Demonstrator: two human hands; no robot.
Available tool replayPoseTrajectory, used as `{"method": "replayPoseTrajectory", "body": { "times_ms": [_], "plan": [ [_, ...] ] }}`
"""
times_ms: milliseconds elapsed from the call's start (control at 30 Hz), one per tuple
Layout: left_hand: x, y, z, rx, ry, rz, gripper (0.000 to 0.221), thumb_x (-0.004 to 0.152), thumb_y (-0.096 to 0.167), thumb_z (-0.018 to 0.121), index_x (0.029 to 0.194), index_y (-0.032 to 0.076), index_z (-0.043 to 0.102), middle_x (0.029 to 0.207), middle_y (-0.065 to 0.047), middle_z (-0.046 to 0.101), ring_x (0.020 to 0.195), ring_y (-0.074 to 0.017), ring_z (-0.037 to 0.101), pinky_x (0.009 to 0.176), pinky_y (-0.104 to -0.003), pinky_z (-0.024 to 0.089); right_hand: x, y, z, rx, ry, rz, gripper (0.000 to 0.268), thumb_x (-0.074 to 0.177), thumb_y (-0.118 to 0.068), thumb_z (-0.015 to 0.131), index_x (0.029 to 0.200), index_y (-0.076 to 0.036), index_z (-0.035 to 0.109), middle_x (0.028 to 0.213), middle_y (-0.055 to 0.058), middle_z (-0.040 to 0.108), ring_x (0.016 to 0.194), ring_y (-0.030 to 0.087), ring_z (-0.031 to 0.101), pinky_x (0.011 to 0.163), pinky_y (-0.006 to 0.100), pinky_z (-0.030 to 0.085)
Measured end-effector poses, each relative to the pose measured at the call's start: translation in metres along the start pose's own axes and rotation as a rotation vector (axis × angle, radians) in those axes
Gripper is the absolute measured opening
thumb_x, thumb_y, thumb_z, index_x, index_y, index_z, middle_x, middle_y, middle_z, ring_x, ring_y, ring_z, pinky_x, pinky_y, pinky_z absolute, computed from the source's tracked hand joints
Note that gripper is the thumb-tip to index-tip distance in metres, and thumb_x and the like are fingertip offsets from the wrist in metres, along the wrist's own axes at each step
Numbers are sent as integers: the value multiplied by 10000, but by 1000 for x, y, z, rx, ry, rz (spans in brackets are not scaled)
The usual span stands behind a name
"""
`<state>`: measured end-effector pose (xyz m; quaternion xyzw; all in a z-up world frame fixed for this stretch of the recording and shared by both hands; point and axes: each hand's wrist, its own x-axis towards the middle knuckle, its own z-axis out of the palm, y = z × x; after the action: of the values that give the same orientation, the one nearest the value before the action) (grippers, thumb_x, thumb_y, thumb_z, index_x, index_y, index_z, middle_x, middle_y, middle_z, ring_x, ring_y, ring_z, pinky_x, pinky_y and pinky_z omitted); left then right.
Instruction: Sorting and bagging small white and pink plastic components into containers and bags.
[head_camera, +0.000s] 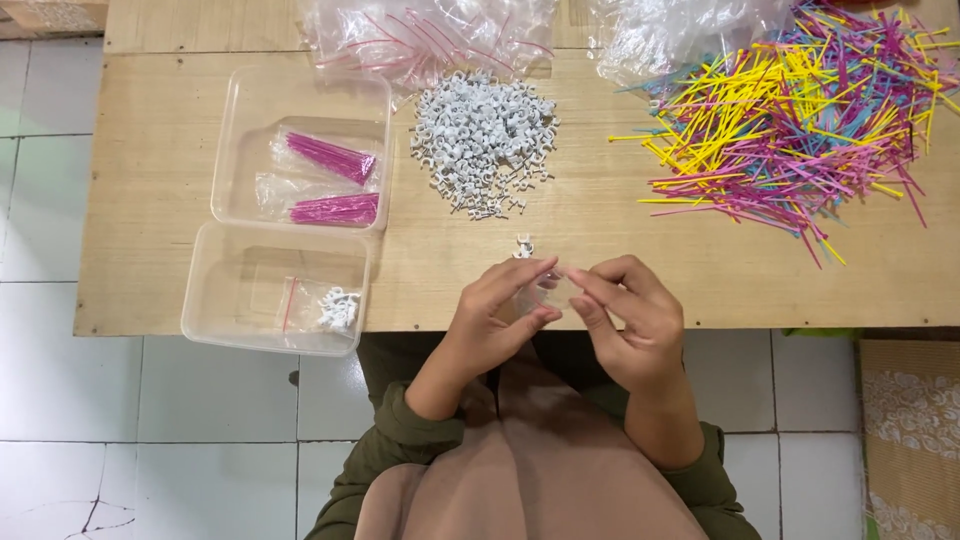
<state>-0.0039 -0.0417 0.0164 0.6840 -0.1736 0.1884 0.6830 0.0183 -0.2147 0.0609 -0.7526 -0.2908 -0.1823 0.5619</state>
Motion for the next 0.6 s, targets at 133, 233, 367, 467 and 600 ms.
{"method": "replayPoseTrajectory", "body": {
  "times_ms": [133,233,367,467,600],
  "plan": [
    [-5,-10,-14,-2,23,1,481,856,104,828,1300,0,675,1071,-175,732,936,-313,743,868,-438,585,6,7,0,28,42,77,187,950,36,698,1120,56,772,796,139,618,634,170,533,635,325,490],
    [-8,-21,-26,55,64,11,467,888,130,804,1308,-20,665,1092,-193,721,950,-322,736,868,-446,574,9,26,10,-11,-18,132,208,978,39,677,1161,4,770,823,134,630,706,187,583,697,334,506],
    [-8,-19,-39,120,126,-17,476,879,71,801,1323,-19,654,1084,-179,720,968,-312,731,898,-441,563,7,52,30,-92,-216,273,219,937,52,687,1119,-23,784,876,158,663,797,307,664,758,413,544],
    [-8,-17,-42,129,138,-22,465,889,76,796,1321,-19,654,1081,-176,718,976,-305,730,904,-433,560,10,58,37,-231,-340,239,273,909,81,662,1136,-19,775,925,178,650,869,381,668,807,470,555],
    [-9,-19,-42,119,143,-24,456,893,75,793,1316,-22,655,1068,-176,720,969,-303,731,903,-432,559,7,71,39,-393,-435,146,339,876,90,649,1164,-39,773,953,177,611,904,407,651,825,502,556]
  ]
}}
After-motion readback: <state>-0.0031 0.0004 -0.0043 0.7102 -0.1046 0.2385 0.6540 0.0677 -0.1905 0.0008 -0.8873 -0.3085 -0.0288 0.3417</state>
